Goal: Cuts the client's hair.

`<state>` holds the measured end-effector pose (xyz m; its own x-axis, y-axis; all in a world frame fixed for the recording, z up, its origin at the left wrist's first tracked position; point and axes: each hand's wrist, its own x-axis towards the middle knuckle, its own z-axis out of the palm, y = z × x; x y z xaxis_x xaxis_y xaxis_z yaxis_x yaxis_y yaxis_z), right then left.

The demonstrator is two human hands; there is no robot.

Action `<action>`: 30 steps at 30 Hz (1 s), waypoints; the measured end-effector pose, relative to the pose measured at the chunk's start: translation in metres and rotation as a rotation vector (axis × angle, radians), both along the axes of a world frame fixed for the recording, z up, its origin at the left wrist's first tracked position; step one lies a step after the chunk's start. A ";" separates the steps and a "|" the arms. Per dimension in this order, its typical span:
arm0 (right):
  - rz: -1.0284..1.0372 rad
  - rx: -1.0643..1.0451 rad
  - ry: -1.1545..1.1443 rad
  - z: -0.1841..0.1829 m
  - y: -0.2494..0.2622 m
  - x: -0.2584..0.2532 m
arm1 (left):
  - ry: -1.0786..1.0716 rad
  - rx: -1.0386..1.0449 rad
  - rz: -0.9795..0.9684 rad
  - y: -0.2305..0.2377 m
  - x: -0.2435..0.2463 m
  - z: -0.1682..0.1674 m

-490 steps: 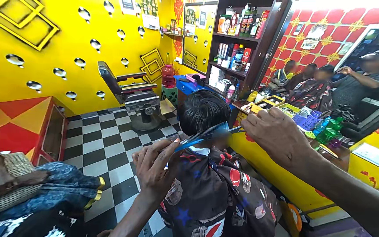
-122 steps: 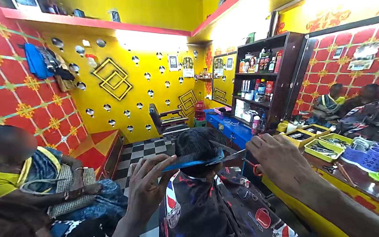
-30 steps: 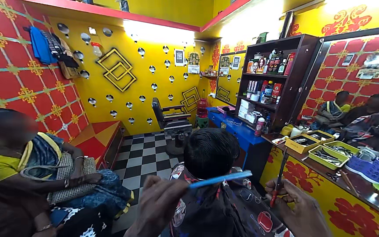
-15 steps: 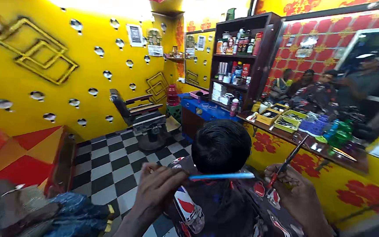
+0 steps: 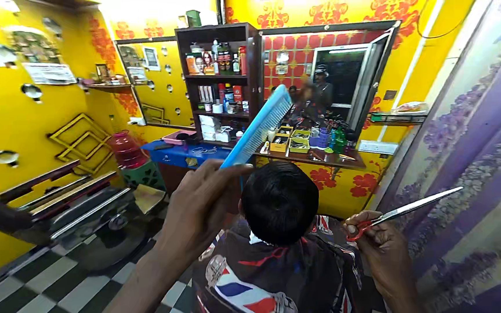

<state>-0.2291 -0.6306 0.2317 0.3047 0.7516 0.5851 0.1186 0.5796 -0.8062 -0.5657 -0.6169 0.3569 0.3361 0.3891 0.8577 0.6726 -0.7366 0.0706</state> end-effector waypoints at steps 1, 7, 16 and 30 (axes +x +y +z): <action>-0.027 0.004 -0.010 0.000 0.001 -0.005 | 0.057 -0.039 -0.038 0.014 0.003 0.011; -0.180 0.053 -0.002 -0.007 0.015 -0.043 | 0.429 -0.166 -0.247 0.076 0.037 0.047; -0.547 0.076 0.067 -0.008 -0.002 -0.086 | 0.703 -0.284 -0.601 0.138 0.058 0.045; -1.146 -0.148 0.054 -0.036 -0.047 -0.292 | 0.886 -0.551 -0.694 0.186 0.083 0.064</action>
